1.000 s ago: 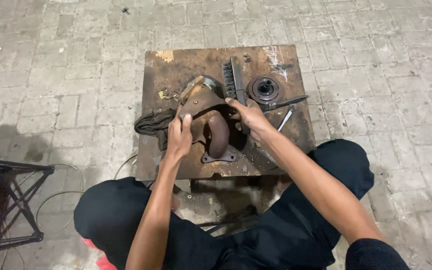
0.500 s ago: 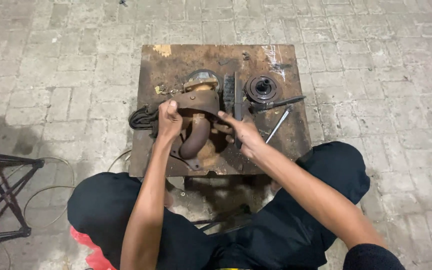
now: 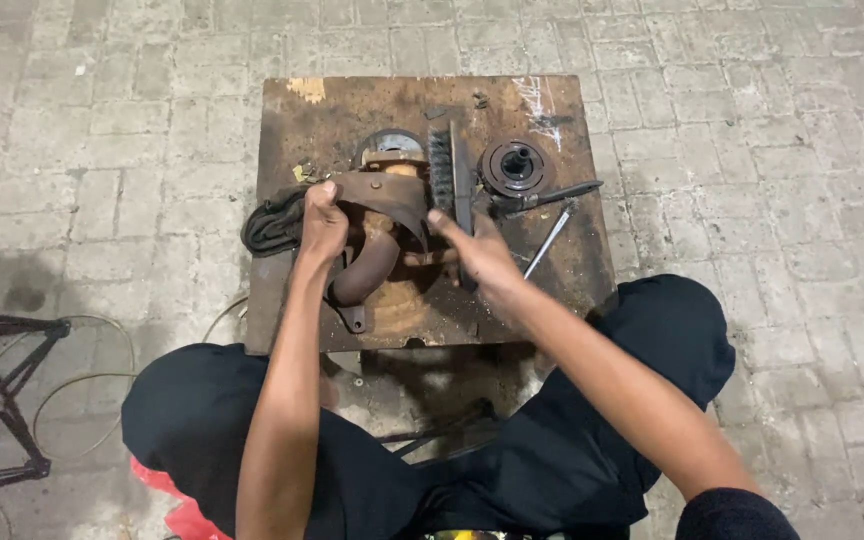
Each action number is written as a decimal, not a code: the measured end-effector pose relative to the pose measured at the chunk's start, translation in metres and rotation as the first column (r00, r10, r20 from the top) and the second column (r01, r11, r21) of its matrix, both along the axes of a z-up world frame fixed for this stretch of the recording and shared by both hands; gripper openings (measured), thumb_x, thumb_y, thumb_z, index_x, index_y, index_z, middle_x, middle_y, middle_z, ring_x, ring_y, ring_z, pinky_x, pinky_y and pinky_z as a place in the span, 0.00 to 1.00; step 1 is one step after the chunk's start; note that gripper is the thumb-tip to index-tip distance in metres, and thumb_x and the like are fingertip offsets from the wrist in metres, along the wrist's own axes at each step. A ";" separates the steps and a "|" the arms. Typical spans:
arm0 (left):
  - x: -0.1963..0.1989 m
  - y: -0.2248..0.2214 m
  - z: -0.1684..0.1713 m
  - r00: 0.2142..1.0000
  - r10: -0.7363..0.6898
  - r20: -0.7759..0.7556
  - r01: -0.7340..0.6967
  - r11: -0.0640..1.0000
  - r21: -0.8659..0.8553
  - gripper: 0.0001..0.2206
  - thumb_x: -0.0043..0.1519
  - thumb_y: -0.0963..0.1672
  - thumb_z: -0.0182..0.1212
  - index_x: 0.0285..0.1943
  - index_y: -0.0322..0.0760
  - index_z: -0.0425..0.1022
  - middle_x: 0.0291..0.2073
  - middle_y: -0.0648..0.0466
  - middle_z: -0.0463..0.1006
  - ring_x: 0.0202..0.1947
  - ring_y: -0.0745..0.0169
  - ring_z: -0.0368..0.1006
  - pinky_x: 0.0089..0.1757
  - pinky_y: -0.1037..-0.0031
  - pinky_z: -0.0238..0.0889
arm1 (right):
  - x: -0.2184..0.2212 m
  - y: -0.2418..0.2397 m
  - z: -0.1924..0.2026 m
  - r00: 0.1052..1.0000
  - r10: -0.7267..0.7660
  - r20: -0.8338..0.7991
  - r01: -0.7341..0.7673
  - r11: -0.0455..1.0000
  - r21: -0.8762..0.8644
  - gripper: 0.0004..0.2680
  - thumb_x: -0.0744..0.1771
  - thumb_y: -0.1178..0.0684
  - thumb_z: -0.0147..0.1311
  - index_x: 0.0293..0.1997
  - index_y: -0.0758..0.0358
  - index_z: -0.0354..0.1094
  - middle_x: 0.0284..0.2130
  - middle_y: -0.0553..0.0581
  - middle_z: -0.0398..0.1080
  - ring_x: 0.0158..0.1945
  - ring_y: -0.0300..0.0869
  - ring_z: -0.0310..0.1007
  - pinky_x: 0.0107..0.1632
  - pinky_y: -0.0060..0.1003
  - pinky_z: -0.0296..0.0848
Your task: Filing and brushing a metal automotive part to remove rust and debris
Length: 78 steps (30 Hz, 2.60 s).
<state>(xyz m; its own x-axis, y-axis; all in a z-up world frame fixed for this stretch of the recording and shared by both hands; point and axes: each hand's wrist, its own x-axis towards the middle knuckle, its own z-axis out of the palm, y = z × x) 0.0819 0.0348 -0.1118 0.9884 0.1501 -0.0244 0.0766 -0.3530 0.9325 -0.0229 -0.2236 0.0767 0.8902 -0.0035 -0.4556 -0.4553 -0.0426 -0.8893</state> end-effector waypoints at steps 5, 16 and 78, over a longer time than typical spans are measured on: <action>-0.043 -0.030 0.093 0.992 -0.012 0.126 0.014 1.000 -0.017 0.29 0.73 0.53 0.30 0.68 0.25 0.65 0.62 0.27 0.66 0.68 0.32 0.58 0.66 0.52 0.50 | 0.031 -0.045 0.036 0.902 0.407 0.146 -0.306 0.839 -0.450 0.23 0.68 0.38 0.40 0.67 0.59 0.43 0.36 0.60 0.74 0.22 0.40 0.76 0.18 0.28 0.63; -0.093 -0.044 0.200 0.967 -0.151 -0.203 0.161 0.986 0.034 0.48 0.66 0.60 0.53 0.79 0.23 0.30 0.76 0.27 0.38 0.76 0.32 0.37 0.71 0.50 0.32 | 0.054 -0.055 0.088 0.777 0.533 0.335 -0.219 0.728 -0.650 0.20 0.70 0.49 0.49 0.63 0.80 0.62 0.56 0.85 0.64 0.62 0.76 0.59 0.66 0.67 0.54; -0.058 -0.029 0.130 0.985 -0.139 -0.106 0.101 0.948 -0.302 0.36 0.67 0.56 0.39 0.78 0.28 0.42 0.78 0.44 0.44 0.78 0.53 0.39 0.70 0.66 0.33 | 0.177 -0.071 0.012 0.806 0.462 0.369 0.035 0.586 -0.809 0.28 0.74 0.33 0.41 0.18 0.66 0.64 0.15 0.56 0.63 0.18 0.43 0.60 0.27 0.43 0.67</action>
